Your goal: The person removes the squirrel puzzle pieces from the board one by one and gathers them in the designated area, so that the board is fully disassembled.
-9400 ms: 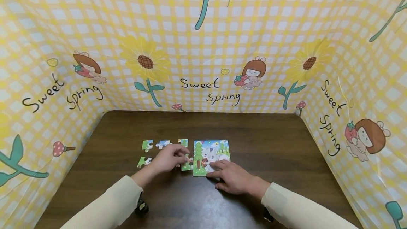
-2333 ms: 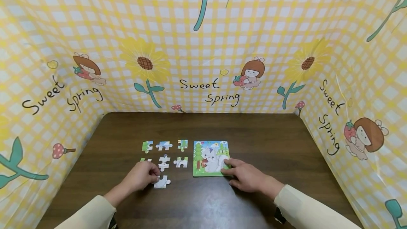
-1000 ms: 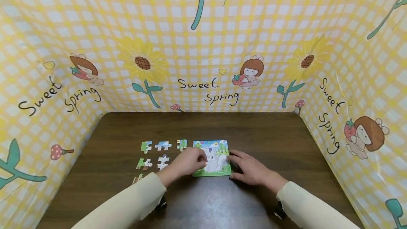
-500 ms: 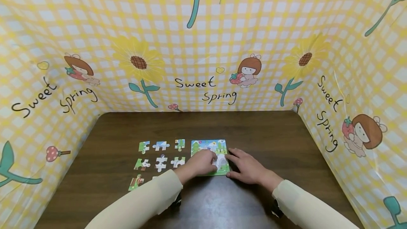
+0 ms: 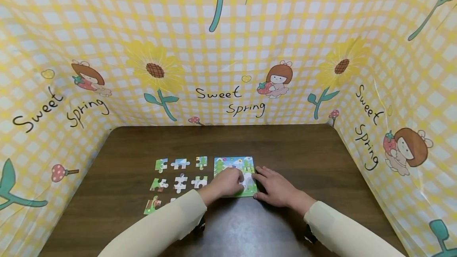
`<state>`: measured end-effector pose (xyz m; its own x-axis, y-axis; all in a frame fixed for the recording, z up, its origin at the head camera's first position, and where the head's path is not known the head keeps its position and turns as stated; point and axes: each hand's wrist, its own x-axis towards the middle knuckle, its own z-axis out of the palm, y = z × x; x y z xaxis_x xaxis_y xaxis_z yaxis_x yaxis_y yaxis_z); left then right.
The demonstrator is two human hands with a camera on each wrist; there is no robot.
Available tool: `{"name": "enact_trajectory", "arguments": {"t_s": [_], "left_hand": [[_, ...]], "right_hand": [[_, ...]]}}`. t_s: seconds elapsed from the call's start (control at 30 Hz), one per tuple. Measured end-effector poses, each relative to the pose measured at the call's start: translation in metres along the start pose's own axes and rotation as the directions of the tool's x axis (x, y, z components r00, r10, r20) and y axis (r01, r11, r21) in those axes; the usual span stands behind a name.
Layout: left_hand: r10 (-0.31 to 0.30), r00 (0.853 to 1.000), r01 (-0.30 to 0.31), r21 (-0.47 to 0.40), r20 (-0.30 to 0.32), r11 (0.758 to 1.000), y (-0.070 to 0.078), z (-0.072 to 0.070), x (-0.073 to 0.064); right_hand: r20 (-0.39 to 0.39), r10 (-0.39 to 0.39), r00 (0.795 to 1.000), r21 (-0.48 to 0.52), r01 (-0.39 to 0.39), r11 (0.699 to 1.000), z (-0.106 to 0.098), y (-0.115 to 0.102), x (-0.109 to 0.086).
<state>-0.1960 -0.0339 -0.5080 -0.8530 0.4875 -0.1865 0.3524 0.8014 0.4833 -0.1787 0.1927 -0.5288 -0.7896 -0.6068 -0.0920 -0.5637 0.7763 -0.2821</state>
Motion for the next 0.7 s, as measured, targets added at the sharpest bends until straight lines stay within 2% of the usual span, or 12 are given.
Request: {"name": "enact_trajectory", "arguments": {"t_s": [0.33, 0.7], "left_hand": [[0.006, 0.998, -0.011, -0.086, -0.057, 0.996, -0.0007, 0.0003, 0.0007], [-0.041, 0.994, 0.018, -0.213, -0.105, 0.977, -0.0065, 0.0058, 0.0025]], "right_hand": [[0.026, -0.014, 1.0, -0.012, 0.014, 1.0, -0.0026, -0.0011, 0.0035], [0.037, 0.001, 0.999, -0.012, 0.0, 1.0, 0.0, -0.0015, 0.003]]}}
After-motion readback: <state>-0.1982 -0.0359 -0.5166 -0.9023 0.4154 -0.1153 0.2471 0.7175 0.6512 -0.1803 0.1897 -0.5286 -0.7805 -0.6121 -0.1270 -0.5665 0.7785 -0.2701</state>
